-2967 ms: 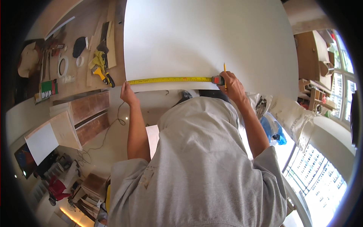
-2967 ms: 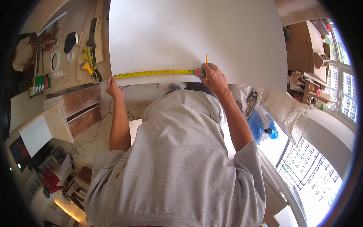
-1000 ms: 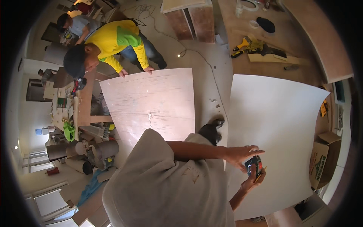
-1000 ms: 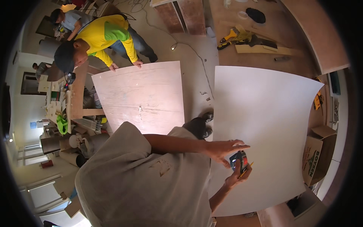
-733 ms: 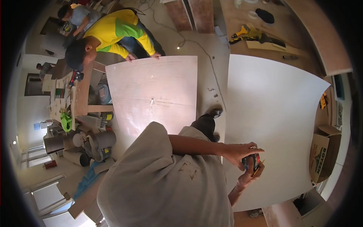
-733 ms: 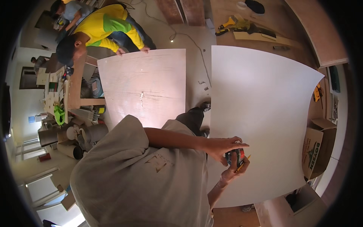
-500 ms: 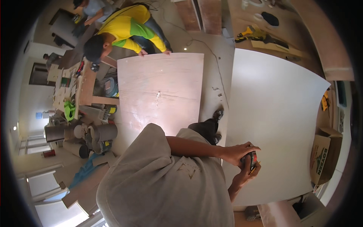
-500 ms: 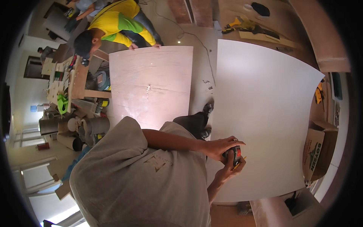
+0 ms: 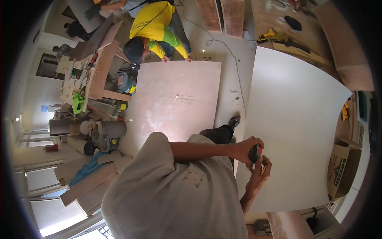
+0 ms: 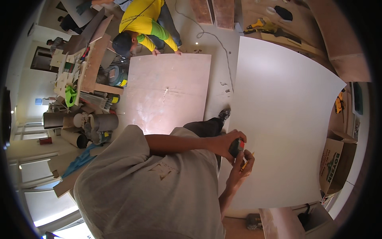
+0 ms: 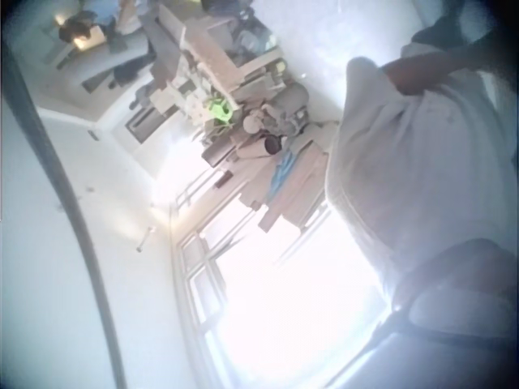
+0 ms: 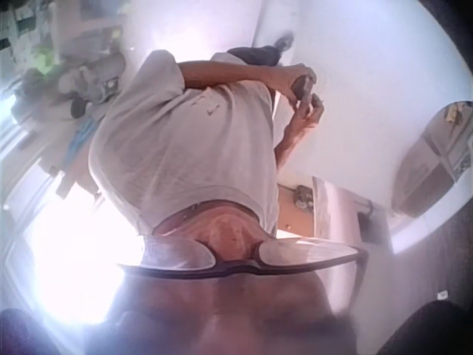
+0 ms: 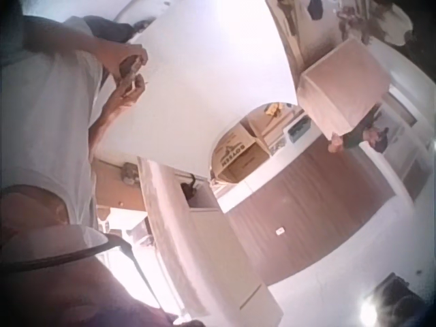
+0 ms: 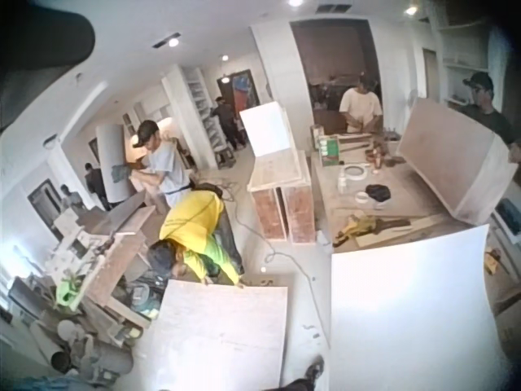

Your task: The recorder measures a piece of white laminate sheet using a tape measure and pencil, then uses a wooden guide and utility knife to cut it.

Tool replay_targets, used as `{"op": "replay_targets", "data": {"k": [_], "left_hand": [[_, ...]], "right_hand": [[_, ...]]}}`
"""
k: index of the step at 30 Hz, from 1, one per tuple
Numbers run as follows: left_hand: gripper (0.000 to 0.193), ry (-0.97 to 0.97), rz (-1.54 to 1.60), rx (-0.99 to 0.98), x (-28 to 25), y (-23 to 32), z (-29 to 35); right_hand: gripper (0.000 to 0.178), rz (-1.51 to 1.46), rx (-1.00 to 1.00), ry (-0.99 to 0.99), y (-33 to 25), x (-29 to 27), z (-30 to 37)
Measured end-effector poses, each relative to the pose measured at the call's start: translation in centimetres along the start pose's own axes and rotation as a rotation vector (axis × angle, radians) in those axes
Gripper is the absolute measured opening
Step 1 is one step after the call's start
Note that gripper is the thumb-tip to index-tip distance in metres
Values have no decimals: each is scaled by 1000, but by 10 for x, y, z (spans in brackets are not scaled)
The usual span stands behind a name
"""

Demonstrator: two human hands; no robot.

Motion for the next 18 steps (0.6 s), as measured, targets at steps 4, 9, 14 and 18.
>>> {"op": "replay_targets", "data": {"k": [4, 9, 14, 18], "left_hand": [[86, 88, -19, -14, -30, -13, 25], [83, 155, 118, -134, -58, -29, 57], [84, 182, 399, -254, -66, -49, 77], [81, 182, 419, -284, -70, -45, 86]], "right_hand": [[40, -19, -45, 7, -22, -13, 7], [40, 0, -78, 104, -27, -41, 12], [38, 2, -100, 125, -34, -57, 12], [39, 13, -139, 76, -43, -62, 15]]}}
Point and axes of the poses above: each hand's wrist, its own z-axis away from the middle knuckle, its own x-axis out of the palm, y = z × x, the point moved 2 cm from there along -z, towards the middle knuckle, and after that the axes turned 3 degrees about -x, right-handed, at the moved point
